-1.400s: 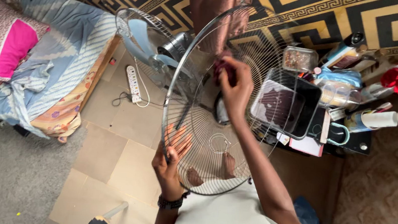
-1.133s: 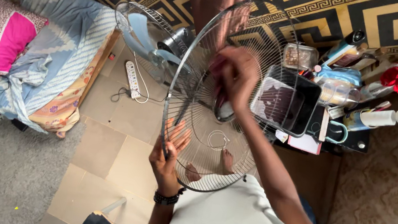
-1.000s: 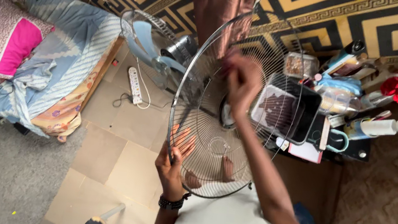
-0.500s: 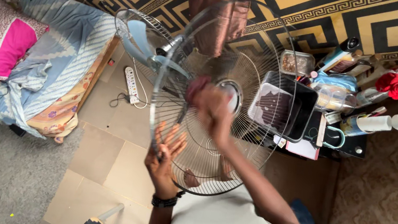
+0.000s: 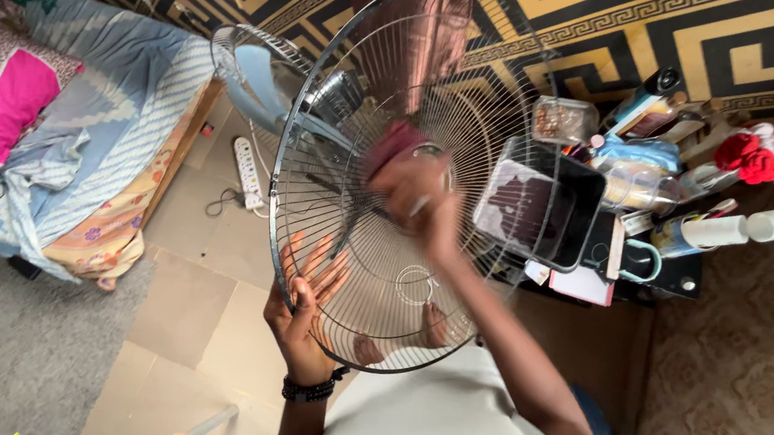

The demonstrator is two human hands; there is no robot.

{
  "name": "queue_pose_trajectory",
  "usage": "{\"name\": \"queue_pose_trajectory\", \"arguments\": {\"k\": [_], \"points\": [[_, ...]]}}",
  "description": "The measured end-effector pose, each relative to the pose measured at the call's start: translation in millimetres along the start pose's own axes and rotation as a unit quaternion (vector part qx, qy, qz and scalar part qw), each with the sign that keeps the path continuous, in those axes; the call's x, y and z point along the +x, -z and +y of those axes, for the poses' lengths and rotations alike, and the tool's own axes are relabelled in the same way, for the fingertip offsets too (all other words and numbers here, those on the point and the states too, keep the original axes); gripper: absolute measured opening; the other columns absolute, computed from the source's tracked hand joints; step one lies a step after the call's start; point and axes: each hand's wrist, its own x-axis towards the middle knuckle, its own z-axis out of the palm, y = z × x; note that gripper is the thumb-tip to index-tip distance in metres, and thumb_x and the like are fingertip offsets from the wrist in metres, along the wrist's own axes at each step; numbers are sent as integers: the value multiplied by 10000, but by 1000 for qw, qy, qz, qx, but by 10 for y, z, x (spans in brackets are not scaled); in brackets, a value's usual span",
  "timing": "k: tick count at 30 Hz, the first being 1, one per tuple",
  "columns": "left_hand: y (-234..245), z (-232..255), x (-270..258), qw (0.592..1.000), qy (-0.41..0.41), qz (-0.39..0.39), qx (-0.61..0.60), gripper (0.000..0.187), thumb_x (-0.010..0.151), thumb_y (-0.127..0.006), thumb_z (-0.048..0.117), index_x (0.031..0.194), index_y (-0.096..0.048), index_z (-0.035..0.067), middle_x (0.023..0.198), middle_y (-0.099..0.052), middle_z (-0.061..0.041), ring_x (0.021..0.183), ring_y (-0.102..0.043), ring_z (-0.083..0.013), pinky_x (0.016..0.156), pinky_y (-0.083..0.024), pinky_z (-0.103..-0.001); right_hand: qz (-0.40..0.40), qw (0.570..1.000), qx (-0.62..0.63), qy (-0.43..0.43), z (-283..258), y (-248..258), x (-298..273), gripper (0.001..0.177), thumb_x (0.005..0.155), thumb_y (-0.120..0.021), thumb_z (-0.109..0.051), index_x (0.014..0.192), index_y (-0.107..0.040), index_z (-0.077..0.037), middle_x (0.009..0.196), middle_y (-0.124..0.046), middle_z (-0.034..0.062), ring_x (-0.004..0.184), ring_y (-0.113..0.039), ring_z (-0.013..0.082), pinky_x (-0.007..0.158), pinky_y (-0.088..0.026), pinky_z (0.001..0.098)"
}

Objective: The person cleans a standing fan by wiping the front metal cage with a cloth. They then remove the cage, wipe the fan blades, and reattach the cage to the fan stand. The person uses a cloth to wipe the fan components and a basin of soapy water to rinse the cloth.

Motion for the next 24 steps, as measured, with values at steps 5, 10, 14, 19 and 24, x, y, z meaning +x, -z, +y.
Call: {"name": "queue_pose_trajectory", "arguments": {"k": [5,10,14,19,24], "points": [[13,131,3,1000,7,-10,10,623,1063,-478,238,1523,-306,-145,1393,-547,-377,1204,-654,-450,994,-580,-512,4,995,-61,73,-2,149,350,197,930,-577,-13,1038,-725,-86,1082,-684,109,995,-644,254,885,-531,351],[-10,156,-59,999,-10,-24,35,613,1076,-468,268,1499,-354,-161,1422,-547,-375,1228,-650,-449,988,-588,-498,125,945,-288,87,-13,290,670,317,861,-681,1,1160,-705,-100,1304,-584,162,1184,-587,319,1058,-506,404],[-4,82,-29,997,-40,-39,46,432,1073,-500,234,1147,-358,-167,1478,-449,-344,1260,-614,-440,972,-598,-515,108,900,-418,57,-124,-9,307,670,796,-925,-187,1364,-630,11,1385,-463,296,1260,-452,442,999,-394,540],[106,139,-87,1000,-15,2,24,583,1099,-452,217,1518,-336,-172,1397,-567,-379,1195,-664,-414,968,-591,-470,125,959,-238,92,214,287,623,347,908,-732,28,1218,-730,-127,1334,-630,145,1206,-649,298,1027,-542,409],[108,214,-140,1000,18,20,-13,586,1083,-436,209,1530,-303,-145,1381,-569,-371,1174,-662,-436,956,-600,-485,158,942,-259,144,351,705,791,363,874,-669,114,1157,-752,-96,1170,-704,155,1082,-688,278,942,-611,407]]}}
